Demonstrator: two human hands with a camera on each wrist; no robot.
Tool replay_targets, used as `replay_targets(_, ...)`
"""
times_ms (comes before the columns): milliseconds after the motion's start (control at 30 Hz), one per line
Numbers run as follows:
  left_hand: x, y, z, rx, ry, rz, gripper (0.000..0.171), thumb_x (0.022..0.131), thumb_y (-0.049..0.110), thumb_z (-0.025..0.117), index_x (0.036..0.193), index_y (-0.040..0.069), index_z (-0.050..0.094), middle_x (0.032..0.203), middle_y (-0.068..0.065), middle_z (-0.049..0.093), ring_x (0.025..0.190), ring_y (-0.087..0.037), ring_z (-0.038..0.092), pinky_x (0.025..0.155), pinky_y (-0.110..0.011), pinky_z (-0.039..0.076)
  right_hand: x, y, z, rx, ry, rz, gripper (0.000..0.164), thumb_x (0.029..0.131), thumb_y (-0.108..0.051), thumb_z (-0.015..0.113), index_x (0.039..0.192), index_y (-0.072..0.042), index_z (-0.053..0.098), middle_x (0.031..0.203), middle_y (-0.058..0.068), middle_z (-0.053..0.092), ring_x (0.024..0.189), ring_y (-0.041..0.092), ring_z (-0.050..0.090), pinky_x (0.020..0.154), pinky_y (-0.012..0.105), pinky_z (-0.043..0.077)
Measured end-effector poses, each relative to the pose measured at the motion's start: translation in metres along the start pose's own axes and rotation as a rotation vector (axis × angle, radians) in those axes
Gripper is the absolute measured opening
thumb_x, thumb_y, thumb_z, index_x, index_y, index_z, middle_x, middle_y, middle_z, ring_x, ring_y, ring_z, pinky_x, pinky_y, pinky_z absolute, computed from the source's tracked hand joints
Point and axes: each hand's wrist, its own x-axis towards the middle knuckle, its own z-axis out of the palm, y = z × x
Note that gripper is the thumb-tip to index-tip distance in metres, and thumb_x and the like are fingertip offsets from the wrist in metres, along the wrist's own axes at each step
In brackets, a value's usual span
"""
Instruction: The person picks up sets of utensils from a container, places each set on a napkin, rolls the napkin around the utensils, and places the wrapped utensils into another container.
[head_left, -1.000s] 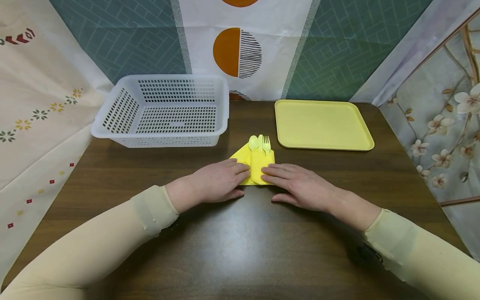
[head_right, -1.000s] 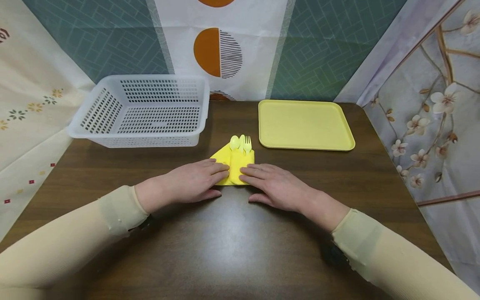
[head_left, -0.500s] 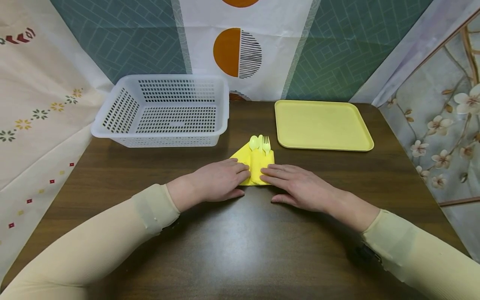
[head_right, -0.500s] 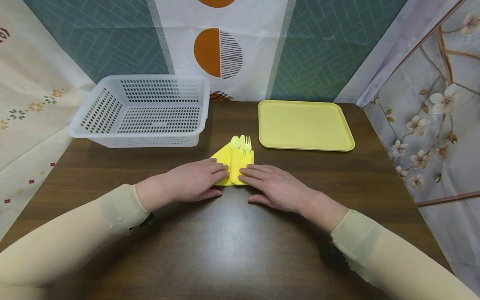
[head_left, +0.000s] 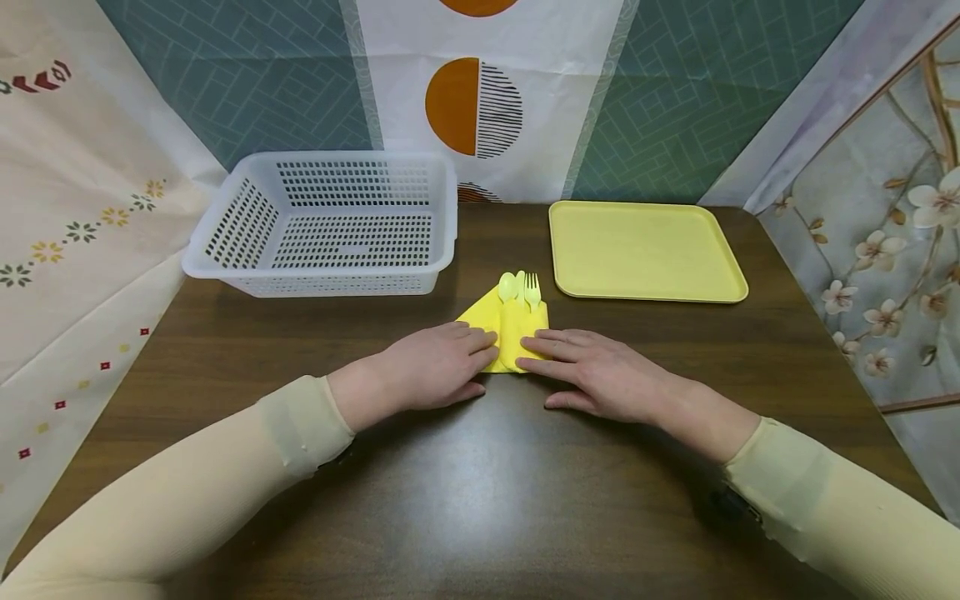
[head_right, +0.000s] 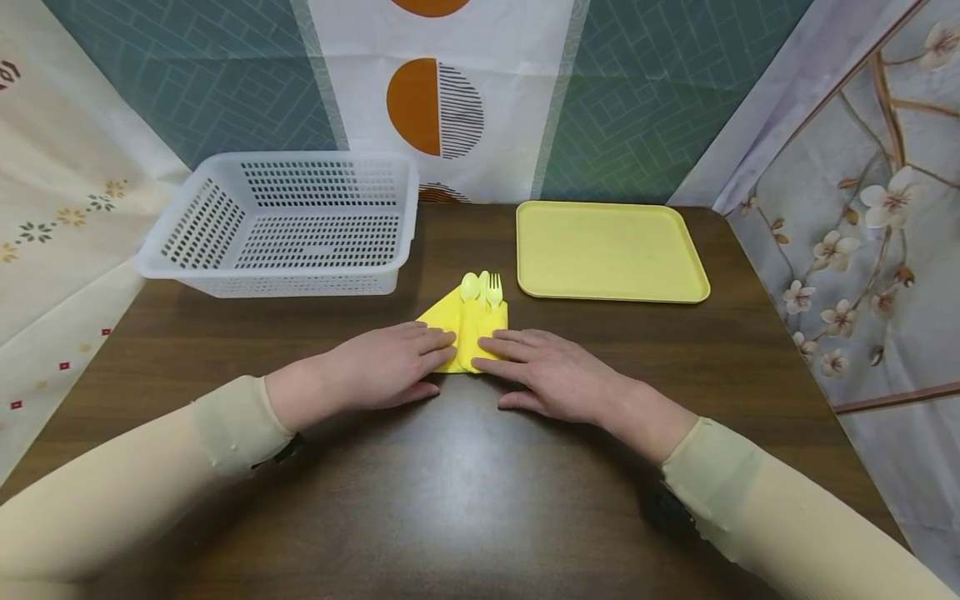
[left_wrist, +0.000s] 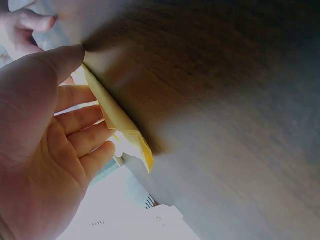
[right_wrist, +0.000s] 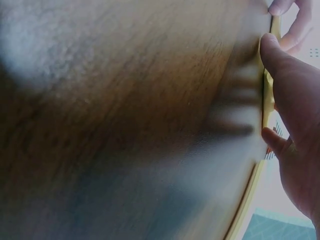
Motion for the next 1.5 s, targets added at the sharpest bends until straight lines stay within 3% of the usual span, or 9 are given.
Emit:
replay_targets(233,-0.01,-0.005,0.002,-0.019,0.031,-0.025,0.056,0.109,0.04,0.071,0.152,0.005,0.064,0.155,-0.015,0.062,0.145,-0.033,0.058,0.125,-0.047,0.041,0.0,0.001,0.0,0.009,-0.044,0.019,0.066,0.107,-0.045,0.073,0.166,-0.026,0.052,0.175,0.005,0.041,0.162,0.026,0.036,0.127,0.053,0.035)
replay_targets(400,-0.019,-0.009,0.004,0.006,0.122,-0.076,0.046,0.105,0.038,0.078,0.137,0.006,0.073,0.135,-0.012,0.073,0.124,-0.031,0.068,0.112,-0.042,0.053,0.0,0.001,0.0,0.018,-0.047,0.024,0.065,0.107,-0.045,0.074,0.166,-0.026,0.053,0.175,0.004,0.041,0.162,0.027,0.036,0.128,0.053,0.035)
replay_targets(600,-0.029,-0.013,0.008,0.02,0.263,-0.213,0.032,0.1,0.029,0.083,0.12,0.006,0.073,0.107,-0.01,0.072,0.092,-0.029,0.067,0.083,-0.041,0.061,0.0,0.001,0.0,0.017,-0.011,0.01,0.065,0.105,-0.045,0.077,0.163,-0.024,0.058,0.172,0.007,0.046,0.16,0.03,0.041,0.126,0.055,0.037)
replay_targets(733,-0.034,-0.012,0.006,-0.021,0.287,-0.316,0.032,0.101,0.027,0.082,0.12,0.004,0.071,0.098,-0.01,0.068,0.085,-0.03,0.063,0.073,-0.042,0.059,0.0,0.0,-0.001,0.007,0.002,0.004,0.063,0.105,-0.044,0.077,0.162,-0.023,0.059,0.171,0.008,0.048,0.159,0.031,0.042,0.126,0.055,0.037)
replay_targets(1000,-0.034,-0.012,0.006,-0.068,0.185,-0.471,0.037,0.105,0.035,0.077,0.118,0.001,0.071,0.096,-0.012,0.064,0.086,-0.03,0.063,0.073,-0.044,0.059,0.001,0.0,-0.001,0.004,0.016,-0.004,0.062,0.105,-0.044,0.078,0.161,-0.022,0.06,0.17,0.009,0.049,0.158,0.032,0.043,0.126,0.054,0.037)
replay_targets(1200,-0.031,-0.012,0.004,-0.121,0.102,-0.519,0.045,0.103,0.047,0.077,0.104,0.004,0.067,0.088,-0.008,0.057,0.078,-0.026,0.057,0.065,-0.042,0.055,0.001,0.0,-0.003,0.007,0.015,0.001,0.061,0.105,-0.043,0.078,0.16,-0.022,0.061,0.169,0.009,0.05,0.157,0.033,0.044,0.126,0.054,0.037)
replay_targets(1500,-0.025,-0.014,0.004,-0.191,0.03,-0.564,0.051,0.102,0.053,0.076,0.107,0.004,0.063,0.089,-0.007,0.057,0.081,-0.026,0.056,0.068,-0.041,0.053,0.002,0.0,-0.002,0.005,0.016,-0.001,0.061,0.105,-0.044,0.077,0.159,-0.022,0.062,0.169,0.009,0.051,0.157,0.032,0.045,0.126,0.054,0.038)
